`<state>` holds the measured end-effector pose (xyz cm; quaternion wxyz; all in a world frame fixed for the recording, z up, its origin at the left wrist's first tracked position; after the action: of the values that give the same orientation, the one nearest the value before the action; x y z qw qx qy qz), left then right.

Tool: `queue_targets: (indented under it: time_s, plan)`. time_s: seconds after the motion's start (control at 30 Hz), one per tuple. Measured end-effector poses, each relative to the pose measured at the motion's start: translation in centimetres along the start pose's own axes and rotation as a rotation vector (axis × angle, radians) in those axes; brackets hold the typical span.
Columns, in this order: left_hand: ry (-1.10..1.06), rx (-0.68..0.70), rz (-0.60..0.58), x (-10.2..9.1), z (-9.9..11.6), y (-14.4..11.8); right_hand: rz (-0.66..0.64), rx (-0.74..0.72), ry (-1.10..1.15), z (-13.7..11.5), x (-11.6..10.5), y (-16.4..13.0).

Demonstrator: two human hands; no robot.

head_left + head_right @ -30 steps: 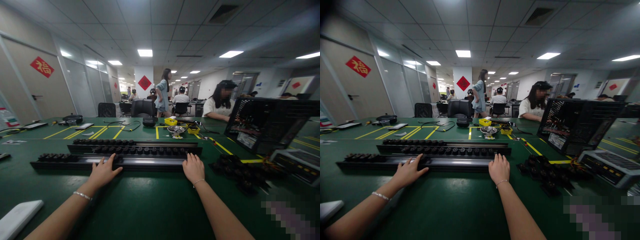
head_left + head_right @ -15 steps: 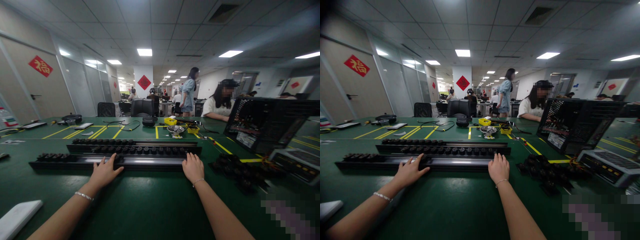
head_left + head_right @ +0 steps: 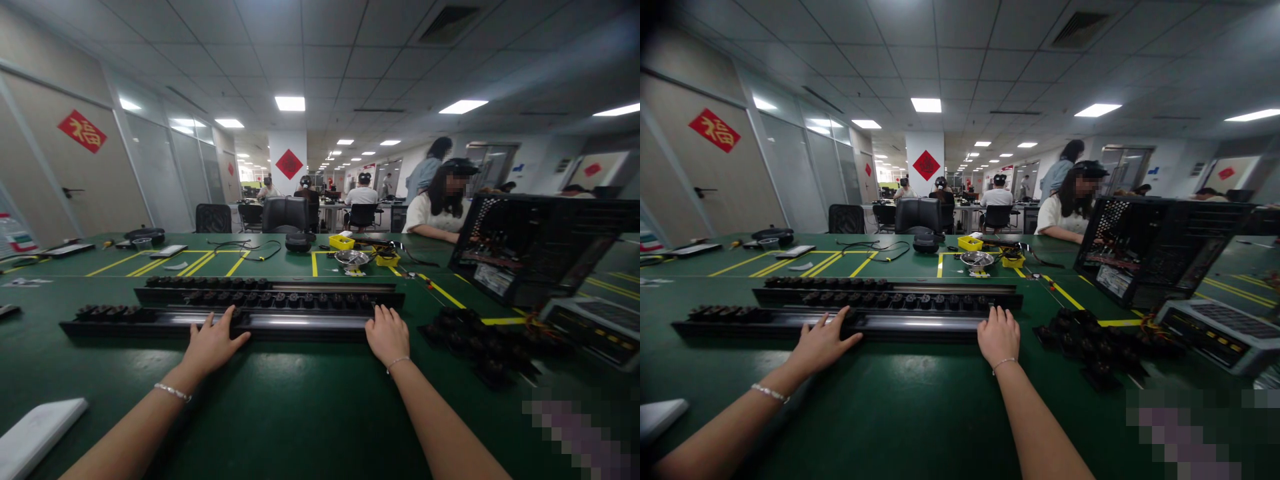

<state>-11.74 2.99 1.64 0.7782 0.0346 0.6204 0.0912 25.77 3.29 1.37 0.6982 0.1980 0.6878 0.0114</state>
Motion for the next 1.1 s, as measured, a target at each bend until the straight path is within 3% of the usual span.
queue_targets:
  time_s: [0.37, 1.1]
  plan:
    - [0.0, 0.003, 0.015, -0.1, 1.0, -0.3, 0.04, 0.007, 0.003, 0.0, 0.3, 0.0]
    - [-0.008, 0.013, 0.004, 0.0, 2.0, -0.5, -0.019, 0.02, 0.005, -0.1, -0.1, 0.0]
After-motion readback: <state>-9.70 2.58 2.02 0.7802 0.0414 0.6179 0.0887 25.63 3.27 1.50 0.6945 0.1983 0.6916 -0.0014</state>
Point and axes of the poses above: each hand's wrist, its own y-axis towards the middle knuckle, its own x-axis out of the palm, z = x × y, the point moved 1 cm from there along y, towards the middle knuckle, and after that the axes turned 8 degrees about -y, right-handed, at the moved point
